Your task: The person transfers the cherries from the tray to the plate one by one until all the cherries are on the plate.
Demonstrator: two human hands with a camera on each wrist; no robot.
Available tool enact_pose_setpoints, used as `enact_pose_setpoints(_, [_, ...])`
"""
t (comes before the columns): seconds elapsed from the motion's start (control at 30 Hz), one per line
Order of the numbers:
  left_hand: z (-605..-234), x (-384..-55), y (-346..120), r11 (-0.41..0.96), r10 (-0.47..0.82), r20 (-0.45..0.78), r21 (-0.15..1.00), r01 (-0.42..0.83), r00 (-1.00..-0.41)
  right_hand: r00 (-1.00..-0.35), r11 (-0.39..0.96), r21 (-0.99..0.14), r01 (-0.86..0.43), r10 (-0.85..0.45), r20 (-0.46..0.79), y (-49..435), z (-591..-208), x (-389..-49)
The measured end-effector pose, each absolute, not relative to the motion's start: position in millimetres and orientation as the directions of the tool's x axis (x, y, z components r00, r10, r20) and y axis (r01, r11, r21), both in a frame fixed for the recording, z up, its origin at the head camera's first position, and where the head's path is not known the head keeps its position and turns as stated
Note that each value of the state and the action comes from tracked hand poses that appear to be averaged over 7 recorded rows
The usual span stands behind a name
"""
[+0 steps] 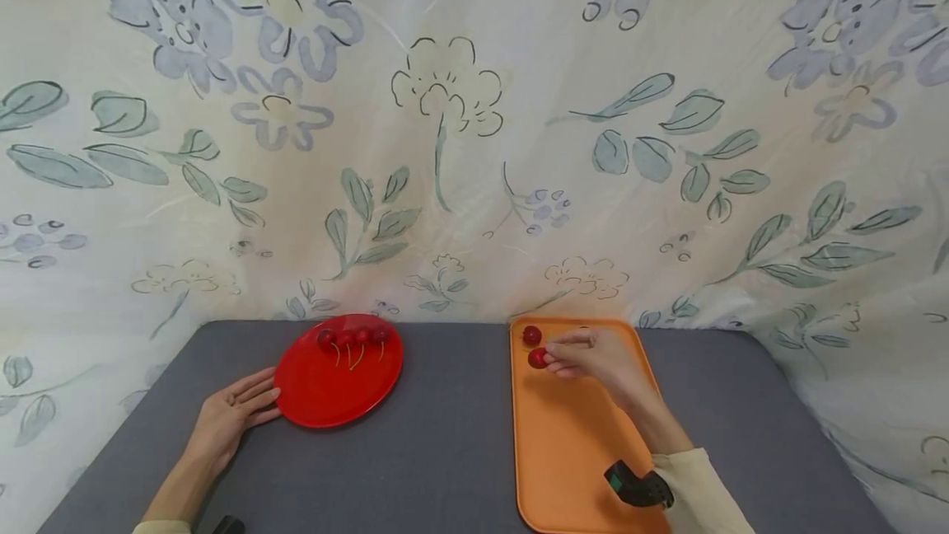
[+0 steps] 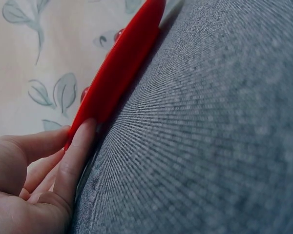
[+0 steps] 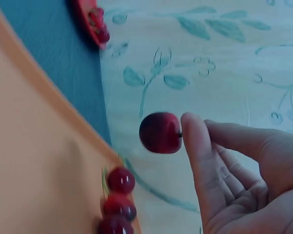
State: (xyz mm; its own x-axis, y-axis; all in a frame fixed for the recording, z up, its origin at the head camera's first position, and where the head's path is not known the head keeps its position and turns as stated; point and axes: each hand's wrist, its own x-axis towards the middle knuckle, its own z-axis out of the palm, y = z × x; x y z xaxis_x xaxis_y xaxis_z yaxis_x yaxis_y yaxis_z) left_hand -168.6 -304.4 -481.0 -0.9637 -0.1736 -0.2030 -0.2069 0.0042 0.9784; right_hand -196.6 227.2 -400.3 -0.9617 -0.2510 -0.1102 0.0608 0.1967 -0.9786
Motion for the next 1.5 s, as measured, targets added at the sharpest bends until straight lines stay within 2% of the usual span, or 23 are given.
enact_pose_setpoints(0.4, [-479,-163,-302,0.004,-0.183,-0.204,0.978,-0.208,-0.962,-0.942,0.083,-0.996,0.045,-0.327,-0.070,188,-403,-203])
enact_pose_setpoints(0.57, [-478,-163,-303,-0.001,-0.175,-0.205,0.978,-0.208,-0.963,-0.945,0.126,-0.992,-0.010,-0.326,-0.032,170,-406,-211])
enact_pose_setpoints(0.8, [-476,-167,-306,-0.008,-0.173,-0.217,0.976,-0.219,-0.961,-0.966,0.080,-0.995,0.061,-0.247,-0.079,136,-412,-222])
enact_pose_setpoints(1.07, [-475,-170,-305,0.006,-0.147,-0.222,0.974,-0.225,-0.964,-0.954,-0.083,-0.978,0.191,-0.251,-0.164,100,-424,-225])
enact_pose_setpoints(1.27, [-477,-172,-306,0.017,-0.149,-0.207,0.977,-0.212,-0.967,-0.947,-0.118,-0.977,0.179,-0.291,-0.138,78,-437,-224])
enact_pose_setpoints(1.5, [-479,-173,-308,0.003,-0.145,-0.214,0.976,-0.217,-0.966,-0.938,-0.179,-0.953,0.244,-0.292,-0.185,54,-447,-222])
